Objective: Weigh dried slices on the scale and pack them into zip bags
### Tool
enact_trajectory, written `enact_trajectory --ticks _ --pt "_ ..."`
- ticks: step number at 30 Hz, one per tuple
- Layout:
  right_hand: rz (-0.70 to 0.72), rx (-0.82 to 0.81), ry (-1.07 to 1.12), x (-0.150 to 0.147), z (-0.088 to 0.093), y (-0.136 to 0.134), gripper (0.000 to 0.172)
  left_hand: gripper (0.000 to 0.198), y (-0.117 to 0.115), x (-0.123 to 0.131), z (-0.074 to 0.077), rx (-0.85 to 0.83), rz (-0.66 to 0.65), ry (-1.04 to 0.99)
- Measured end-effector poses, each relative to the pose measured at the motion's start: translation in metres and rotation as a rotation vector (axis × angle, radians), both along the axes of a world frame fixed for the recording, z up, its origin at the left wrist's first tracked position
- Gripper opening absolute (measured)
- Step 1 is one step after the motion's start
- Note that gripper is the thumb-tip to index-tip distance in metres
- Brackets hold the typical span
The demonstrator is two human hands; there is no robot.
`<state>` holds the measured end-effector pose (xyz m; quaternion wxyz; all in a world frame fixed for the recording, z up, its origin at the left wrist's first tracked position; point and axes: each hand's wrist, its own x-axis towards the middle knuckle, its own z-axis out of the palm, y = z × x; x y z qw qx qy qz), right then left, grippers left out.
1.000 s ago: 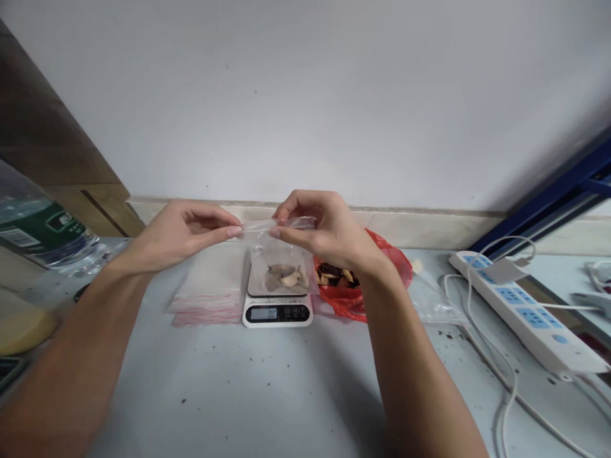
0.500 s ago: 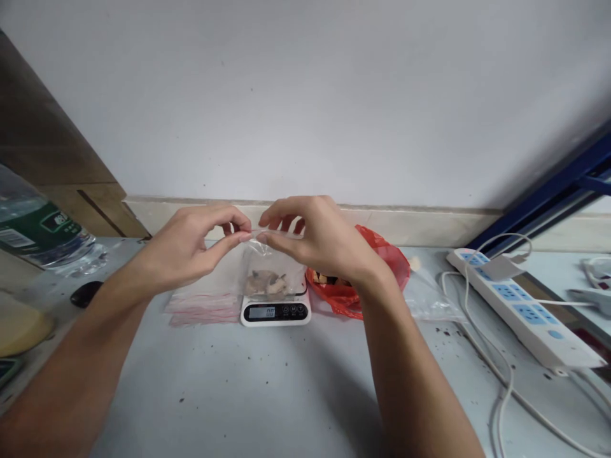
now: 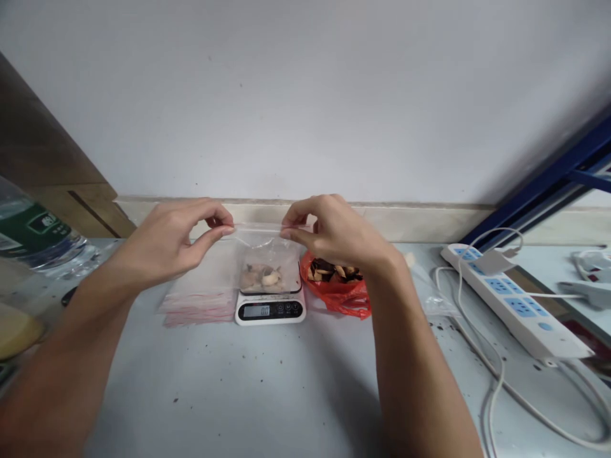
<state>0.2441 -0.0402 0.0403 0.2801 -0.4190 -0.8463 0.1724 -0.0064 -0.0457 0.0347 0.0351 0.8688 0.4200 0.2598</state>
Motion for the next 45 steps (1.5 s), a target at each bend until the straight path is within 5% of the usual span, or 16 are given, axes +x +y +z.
enact_trajectory --ticks 20,26,29,33,38,42,45 --pt "-0.23 0.101 -0.077 0.034 0.011 -0.01 0.031 0.022 -0.011 0.016 0.011 0.2 -0.062 0.075" --pt "-0.077 -0.084 -0.19 0.061 0.016 -0.03 0.015 0.022 -0.007 0.071 0.027 0.273 -0.194 0.107" --pt "0.036 -0.083 -0.08 0.069 0.016 -0.04 0.02 0.029 -0.012 0.108 0.032 0.281 -0.324 0.111" --pt "-0.024 -0.087 0.087 0.095 0.011 -0.051 0.025 0.03 -0.02 0.138 0.027 0.35 -0.328 -0.066" --pt "-0.378 0.16 0.235 0.154 -0.012 -0.067 0.042 0.023 -0.012 0.138 -0.001 0.114 -0.343 -0.004" --pt "-0.51 0.319 -0.062 0.183 -0.059 -0.067 0.062 0.024 -0.005 0.134 -0.028 -0.142 -0.324 0.136" --pt "-0.485 0.256 -0.378 0.184 -0.098 -0.064 0.063 0.023 -0.005 0.135 -0.042 -0.203 -0.322 0.135"
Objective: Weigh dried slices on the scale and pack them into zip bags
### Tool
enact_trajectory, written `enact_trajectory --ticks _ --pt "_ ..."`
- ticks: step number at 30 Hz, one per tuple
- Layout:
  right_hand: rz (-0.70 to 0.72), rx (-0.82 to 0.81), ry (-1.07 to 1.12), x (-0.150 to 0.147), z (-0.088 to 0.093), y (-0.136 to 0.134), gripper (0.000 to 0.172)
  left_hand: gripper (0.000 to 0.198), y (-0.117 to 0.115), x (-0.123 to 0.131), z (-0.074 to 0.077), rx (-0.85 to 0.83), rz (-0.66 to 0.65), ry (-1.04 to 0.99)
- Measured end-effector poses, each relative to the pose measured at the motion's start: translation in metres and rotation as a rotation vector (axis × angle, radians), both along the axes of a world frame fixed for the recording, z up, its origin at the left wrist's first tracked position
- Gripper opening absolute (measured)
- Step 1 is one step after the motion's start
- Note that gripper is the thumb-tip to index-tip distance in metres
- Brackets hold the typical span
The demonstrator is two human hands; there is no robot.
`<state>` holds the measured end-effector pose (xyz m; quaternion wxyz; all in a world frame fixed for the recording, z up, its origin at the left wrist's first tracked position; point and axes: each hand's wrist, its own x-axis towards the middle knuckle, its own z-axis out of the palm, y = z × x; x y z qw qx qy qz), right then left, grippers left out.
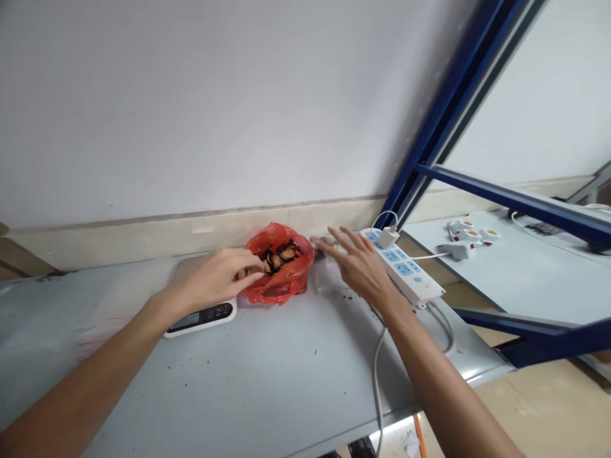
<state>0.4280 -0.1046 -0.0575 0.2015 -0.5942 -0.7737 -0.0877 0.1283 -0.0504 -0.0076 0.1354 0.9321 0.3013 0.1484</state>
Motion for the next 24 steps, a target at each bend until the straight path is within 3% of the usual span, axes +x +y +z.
enact_trajectory --ticks 3,7,9,12,14,19,21,24 --pt "0.072 -0.205 -0.143 -0.005 -0.022 -0.001 0.054 0.025 -0.001 -0.002 -0.005 -0.005 0.003 0.043" --pt "0.088 -0.378 -0.039 -0.007 -0.013 -0.002 0.072 0.026 -0.003 -0.014 -0.001 -0.026 0.057 0.065" --pt "0.089 -0.303 0.069 -0.013 0.001 0.002 0.067 0.026 -0.003 -0.023 0.002 -0.048 0.087 0.06" --pt "0.108 -0.018 0.209 -0.04 0.027 0.012 0.041 0.026 -0.004 -0.038 0.007 -0.112 0.126 0.073" --pt "0.111 0.001 0.215 -0.067 0.043 0.02 0.031 0.027 -0.005 -0.047 0.011 -0.153 0.152 0.088" --pt "-0.138 -0.625 -0.095 -0.129 0.065 0.043 0.032 0.028 -0.005 -0.069 0.017 -0.165 0.24 0.134" --pt "-0.165 -0.729 -0.164 -0.144 0.063 0.051 0.038 0.029 -0.004 -0.078 0.015 -0.179 0.283 0.157" --pt "-0.165 -0.759 -0.217 -0.154 0.058 0.058 0.047 0.033 0.0 -0.091 0.012 -0.205 0.332 0.181"
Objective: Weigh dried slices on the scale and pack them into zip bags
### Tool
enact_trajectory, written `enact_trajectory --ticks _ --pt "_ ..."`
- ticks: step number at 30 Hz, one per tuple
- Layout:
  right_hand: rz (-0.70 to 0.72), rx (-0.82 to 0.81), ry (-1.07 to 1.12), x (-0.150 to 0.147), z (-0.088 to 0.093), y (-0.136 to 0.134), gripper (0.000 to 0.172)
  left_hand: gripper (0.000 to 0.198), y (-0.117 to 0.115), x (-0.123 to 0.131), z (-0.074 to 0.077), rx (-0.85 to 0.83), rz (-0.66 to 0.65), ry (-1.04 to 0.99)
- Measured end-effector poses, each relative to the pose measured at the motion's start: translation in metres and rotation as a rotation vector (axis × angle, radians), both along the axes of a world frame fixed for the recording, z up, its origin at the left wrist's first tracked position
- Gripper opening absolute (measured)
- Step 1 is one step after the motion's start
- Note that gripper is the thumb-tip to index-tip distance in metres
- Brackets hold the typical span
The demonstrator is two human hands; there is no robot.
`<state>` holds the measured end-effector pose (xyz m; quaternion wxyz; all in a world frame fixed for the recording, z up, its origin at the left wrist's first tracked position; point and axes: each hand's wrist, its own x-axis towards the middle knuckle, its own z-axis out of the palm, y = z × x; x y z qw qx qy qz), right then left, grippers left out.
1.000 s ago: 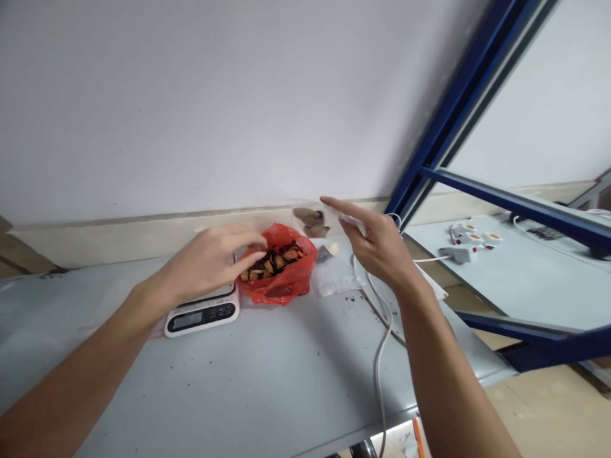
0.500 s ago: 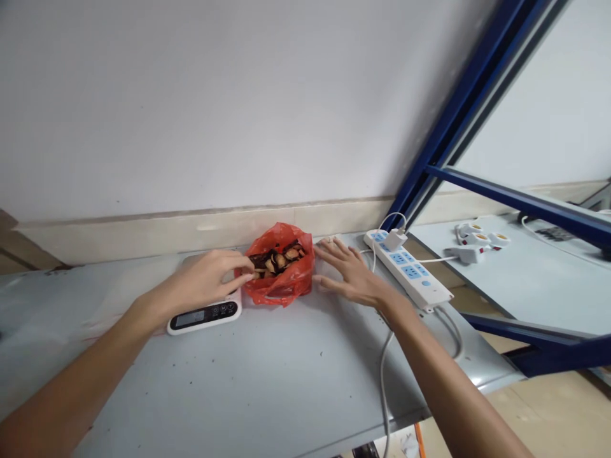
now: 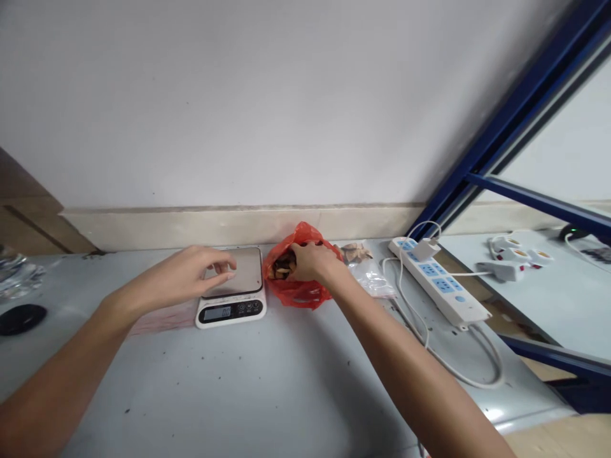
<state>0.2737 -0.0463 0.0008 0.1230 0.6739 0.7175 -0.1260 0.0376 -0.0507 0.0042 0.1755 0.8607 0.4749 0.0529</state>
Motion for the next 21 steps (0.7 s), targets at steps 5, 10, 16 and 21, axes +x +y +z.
enact_trajectory --ticks 5,10,16,21 --pt "0.036 -0.017 -0.063 -0.006 -0.003 0.005 0.046 0.033 0.002 -0.01 0.001 -0.014 0.052 0.047" --pt "0.08 0.02 -0.042 0.001 -0.005 0.009 0.048 0.032 0.001 -0.012 0.007 -0.016 0.074 0.053" --pt "0.085 0.055 0.035 0.025 0.011 0.012 0.04 0.039 0.004 -0.022 0.009 -0.072 0.06 0.072" --pt "0.069 0.159 0.264 0.041 0.038 0.007 0.045 0.051 0.008 -0.039 0.016 -0.174 0.06 0.127"
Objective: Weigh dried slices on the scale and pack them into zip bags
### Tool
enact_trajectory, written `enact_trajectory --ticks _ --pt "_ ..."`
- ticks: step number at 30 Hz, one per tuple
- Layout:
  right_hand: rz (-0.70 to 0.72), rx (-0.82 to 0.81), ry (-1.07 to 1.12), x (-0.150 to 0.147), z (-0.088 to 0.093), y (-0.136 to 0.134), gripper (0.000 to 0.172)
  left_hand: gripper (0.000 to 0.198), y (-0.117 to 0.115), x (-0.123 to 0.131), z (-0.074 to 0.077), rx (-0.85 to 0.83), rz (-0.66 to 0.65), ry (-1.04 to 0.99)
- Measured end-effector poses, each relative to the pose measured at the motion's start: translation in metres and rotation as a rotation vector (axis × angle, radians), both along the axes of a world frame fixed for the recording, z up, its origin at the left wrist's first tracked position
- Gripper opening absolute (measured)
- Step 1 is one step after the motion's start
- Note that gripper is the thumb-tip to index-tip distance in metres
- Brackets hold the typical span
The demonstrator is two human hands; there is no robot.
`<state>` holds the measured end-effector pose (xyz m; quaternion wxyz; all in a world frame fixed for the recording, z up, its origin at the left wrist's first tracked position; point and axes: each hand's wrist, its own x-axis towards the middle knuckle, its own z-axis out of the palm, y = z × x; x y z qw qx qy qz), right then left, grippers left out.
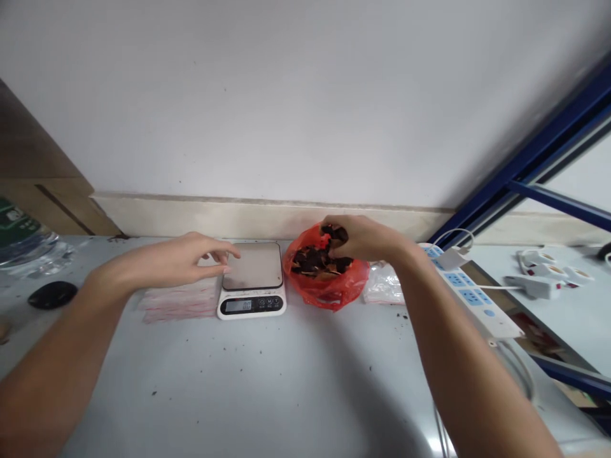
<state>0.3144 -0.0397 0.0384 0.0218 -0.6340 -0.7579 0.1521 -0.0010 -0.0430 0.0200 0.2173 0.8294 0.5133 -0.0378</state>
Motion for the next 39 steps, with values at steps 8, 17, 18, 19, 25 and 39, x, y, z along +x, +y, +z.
enact_trajectory --ticks 8,17,18,19,25,39 --pt "0.178 0.101 0.363 -0.063 0.008 0.007 0.037 0.068 0.001 -0.016 0.013 -0.092 0.066 0.12" --pt "0.192 -0.106 0.333 -0.134 -0.054 0.027 0.042 0.063 0.008 -0.021 0.002 -0.09 0.048 0.197" --pt "0.191 -0.101 0.322 -0.134 -0.056 0.028 0.043 0.062 0.008 -0.02 0.001 -0.08 0.042 0.197" --pt "0.192 -0.091 0.316 -0.133 -0.057 0.028 0.042 0.062 0.008 -0.02 0.001 -0.07 0.037 0.197" --pt "0.157 -0.108 0.248 -0.122 -0.048 0.024 0.027 0.062 0.009 -0.017 -0.002 -0.081 0.016 0.173" --pt "0.269 -0.155 0.311 -0.103 -0.038 0.021 0.031 0.058 0.01 -0.018 0.0 -0.063 0.063 0.174"
